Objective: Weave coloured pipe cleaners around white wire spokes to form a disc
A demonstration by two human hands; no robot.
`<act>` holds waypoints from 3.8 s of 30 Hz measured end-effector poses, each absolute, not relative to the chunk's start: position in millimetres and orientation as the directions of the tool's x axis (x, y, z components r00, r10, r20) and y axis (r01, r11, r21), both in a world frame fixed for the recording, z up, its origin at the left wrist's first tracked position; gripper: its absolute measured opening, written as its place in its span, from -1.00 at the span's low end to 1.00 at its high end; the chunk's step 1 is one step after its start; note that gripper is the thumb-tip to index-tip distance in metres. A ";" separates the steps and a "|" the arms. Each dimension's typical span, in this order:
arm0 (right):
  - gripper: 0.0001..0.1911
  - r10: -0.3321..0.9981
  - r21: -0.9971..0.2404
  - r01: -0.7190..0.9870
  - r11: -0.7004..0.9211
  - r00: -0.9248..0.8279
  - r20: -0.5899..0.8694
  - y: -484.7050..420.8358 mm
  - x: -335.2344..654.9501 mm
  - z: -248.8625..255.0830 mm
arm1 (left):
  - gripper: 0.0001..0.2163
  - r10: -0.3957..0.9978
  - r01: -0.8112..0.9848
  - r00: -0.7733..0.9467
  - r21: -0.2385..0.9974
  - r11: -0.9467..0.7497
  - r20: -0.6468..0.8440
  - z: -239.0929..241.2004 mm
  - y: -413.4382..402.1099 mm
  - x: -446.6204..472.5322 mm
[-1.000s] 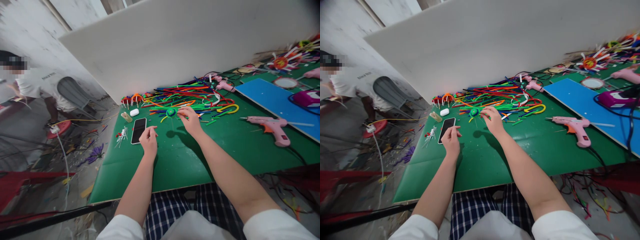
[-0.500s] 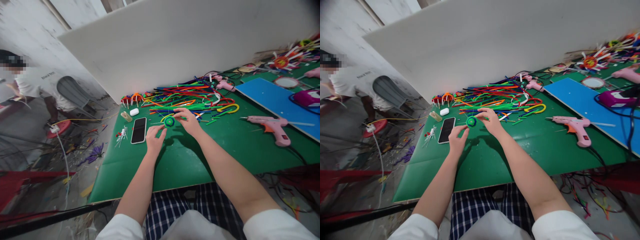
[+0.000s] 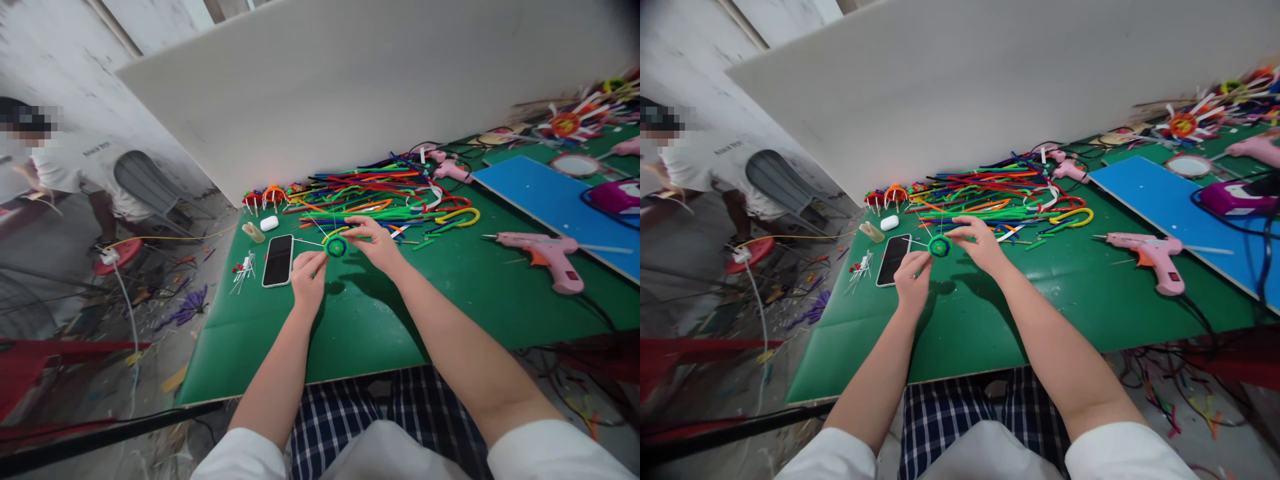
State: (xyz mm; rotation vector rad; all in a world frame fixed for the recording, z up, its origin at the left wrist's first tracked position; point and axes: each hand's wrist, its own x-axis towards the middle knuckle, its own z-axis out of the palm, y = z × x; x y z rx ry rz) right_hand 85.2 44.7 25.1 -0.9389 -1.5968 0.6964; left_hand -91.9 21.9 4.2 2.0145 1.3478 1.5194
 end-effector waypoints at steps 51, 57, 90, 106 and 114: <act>-0.66 0.992 -0.857 -0.500 0.127 0.054 0.115 57.1 119.7 27.8 | -0.79 0.970 -0.197 -0.174 0.959 -0.204 0.170 16.7 29.1 -98.4; -0.70 0.993 -0.891 -0.451 0.049 0.122 -0.007 67.5 125.3 11.0 | -0.81 0.998 -0.366 -0.037 0.928 -0.067 0.057 23.5 26.7 -100.2; -0.71 0.963 -0.977 0.118 0.176 -0.227 0.146 46.5 78.5 17.0 | -0.73 0.965 0.133 0.233 0.987 0.092 -0.122 19.1 16.6 -84.1; -0.71 0.912 -0.875 0.407 0.264 -0.399 0.090 40.4 75.4 17.5 | -0.84 0.967 0.408 0.011 0.882 -0.236 0.254 15.9 20.9 -83.9; -0.70 0.904 -0.823 0.466 0.325 -0.410 0.125 39.6 71.9 17.4 | -0.85 0.972 0.389 -0.022 0.897 -0.208 0.235 8.5 21.6 -81.1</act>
